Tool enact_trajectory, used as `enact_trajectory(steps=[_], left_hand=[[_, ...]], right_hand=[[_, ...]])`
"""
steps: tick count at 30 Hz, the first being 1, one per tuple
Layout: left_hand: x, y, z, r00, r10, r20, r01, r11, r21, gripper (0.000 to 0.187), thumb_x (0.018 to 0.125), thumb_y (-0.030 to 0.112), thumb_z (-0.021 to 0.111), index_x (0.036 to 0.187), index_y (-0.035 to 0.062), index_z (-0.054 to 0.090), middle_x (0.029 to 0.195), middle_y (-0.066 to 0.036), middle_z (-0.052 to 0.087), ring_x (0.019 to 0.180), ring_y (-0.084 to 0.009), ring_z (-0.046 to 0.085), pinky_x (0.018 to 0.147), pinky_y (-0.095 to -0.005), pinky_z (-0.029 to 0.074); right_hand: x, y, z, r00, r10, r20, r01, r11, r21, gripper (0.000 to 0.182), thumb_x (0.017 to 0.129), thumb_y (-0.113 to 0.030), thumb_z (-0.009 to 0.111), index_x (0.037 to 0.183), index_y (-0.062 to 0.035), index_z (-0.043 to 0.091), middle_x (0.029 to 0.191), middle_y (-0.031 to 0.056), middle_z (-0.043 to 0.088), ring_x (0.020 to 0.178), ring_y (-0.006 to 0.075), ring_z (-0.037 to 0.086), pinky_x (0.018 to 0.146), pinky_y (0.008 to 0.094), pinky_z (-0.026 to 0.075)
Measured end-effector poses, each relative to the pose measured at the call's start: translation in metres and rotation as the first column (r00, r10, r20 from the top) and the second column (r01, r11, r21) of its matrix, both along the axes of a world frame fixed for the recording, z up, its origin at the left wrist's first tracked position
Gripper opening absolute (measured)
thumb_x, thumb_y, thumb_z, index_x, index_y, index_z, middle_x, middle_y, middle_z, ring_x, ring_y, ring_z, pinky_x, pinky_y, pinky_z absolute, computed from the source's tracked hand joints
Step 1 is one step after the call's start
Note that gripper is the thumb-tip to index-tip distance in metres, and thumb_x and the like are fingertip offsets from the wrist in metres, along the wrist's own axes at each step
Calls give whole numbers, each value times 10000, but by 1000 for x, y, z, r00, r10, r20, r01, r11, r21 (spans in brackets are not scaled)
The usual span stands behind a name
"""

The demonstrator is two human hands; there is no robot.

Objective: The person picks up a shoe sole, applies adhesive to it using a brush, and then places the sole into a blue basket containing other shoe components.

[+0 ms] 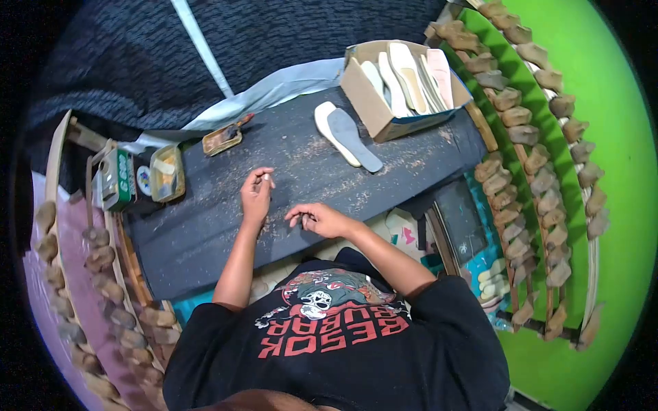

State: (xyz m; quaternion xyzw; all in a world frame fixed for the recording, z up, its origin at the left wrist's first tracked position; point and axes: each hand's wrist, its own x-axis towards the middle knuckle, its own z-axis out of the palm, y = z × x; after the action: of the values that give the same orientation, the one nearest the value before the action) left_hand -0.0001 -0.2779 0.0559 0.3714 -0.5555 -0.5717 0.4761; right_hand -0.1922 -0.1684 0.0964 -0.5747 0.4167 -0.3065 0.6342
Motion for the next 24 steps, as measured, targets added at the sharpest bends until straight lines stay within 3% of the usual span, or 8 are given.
enact_trajectory(steps=[9, 10, 12, 13, 14, 16, 20, 24], left_hand=[[-44, 28, -35, 971, -236, -35, 239, 960, 145, 221, 1026, 42, 580, 1244, 17, 609, 856, 79, 486, 743, 9, 412, 673, -170, 363], [-51, 29, -35, 967, -244, -67, 251, 959, 130, 244, 1024, 42, 584, 1265, 17, 602, 885, 81, 482, 765, 10, 416, 681, -166, 361], [-63, 21, -32, 962, -270, -50, 274, 953, 127, 282, 1024, 53, 584, 1303, 18, 585, 935, 72, 494, 802, -1, 434, 709, -169, 382], [-70, 16, -28, 957, -290, -14, 288, 945, 153, 292, 1022, 61, 583, 1311, 27, 583, 943, 62, 516, 817, -16, 457, 735, -184, 405], [-76, 10, -24, 950, -311, 25, 301, 936, 180, 302, 1019, 68, 582, 1319, 36, 582, 951, 51, 537, 831, -30, 481, 760, -199, 428], [-92, 0, -17, 938, -335, 87, 314, 929, 194, 338, 1013, 81, 585, 1349, 48, 566, 1020, 22, 575, 876, -55, 513, 804, -225, 448], [-121, -9, -13, 860, -468, 205, 437, 881, 178, 468, 995, 110, 601, 1451, 79, 499, 1272, -69, 619, 1016, -122, 572, 926, -294, 475], [-144, -2, -23, 869, -454, 195, 417, 885, 206, 590, 993, 119, 606, 1547, 88, 404, 1425, -109, 559, 1065, -147, 569, 987, -333, 473]], right_hand=[[-62, 18, -26, 839, -539, -70, 540, 842, -9, 294, 876, 73, 561, 1125, -23, 685, 1061, 63, 712, 880, 98, 624, 806, 251, 519], [-72, 12, -22, 841, -537, -71, 538, 843, -8, 294, 876, 73, 561, 1125, -23, 685, 1061, 63, 712, 880, 98, 624, 806, 251, 519], [-94, -2, -12, 719, -635, -285, 517, 761, -392, 279, 859, 57, 597, 1100, -47, 688, 1110, 98, 689, 1008, 197, 642, 899, 321, 513], [-108, -11, -12, 693, -635, -342, 471, 757, -452, 301, 828, 19, 649, 1114, -69, 677, 1238, 141, 629, 1179, 321, 570, 1023, 402, 459], [-117, -18, -13, 702, -630, -331, 467, 759, -454, 301, 828, 19, 649, 1114, -69, 677, 1238, 141, 629, 1179, 321, 570, 1023, 402, 459], [-128, -32, -7, 515, -731, -448, 444, 675, -590, 391, 795, -36, 700, 1179, -87, 650, 1365, 152, 557, 1269, 381, 492, 1103, 461, 383], [-143, -49, -19, 372, -587, -719, 417, 798, -436, 566, 775, -103, 760, 1307, -88, 568, 1448, 171, 459, 1307, 409, 438, 1093, 522, 360], [-156, -45, -38, 463, -553, -693, 348, 832, -432, 636, 762, -109, 780, 1348, -67, 537, 1422, 172, 463, 1296, 415, 436, 1093, 514, 354]])
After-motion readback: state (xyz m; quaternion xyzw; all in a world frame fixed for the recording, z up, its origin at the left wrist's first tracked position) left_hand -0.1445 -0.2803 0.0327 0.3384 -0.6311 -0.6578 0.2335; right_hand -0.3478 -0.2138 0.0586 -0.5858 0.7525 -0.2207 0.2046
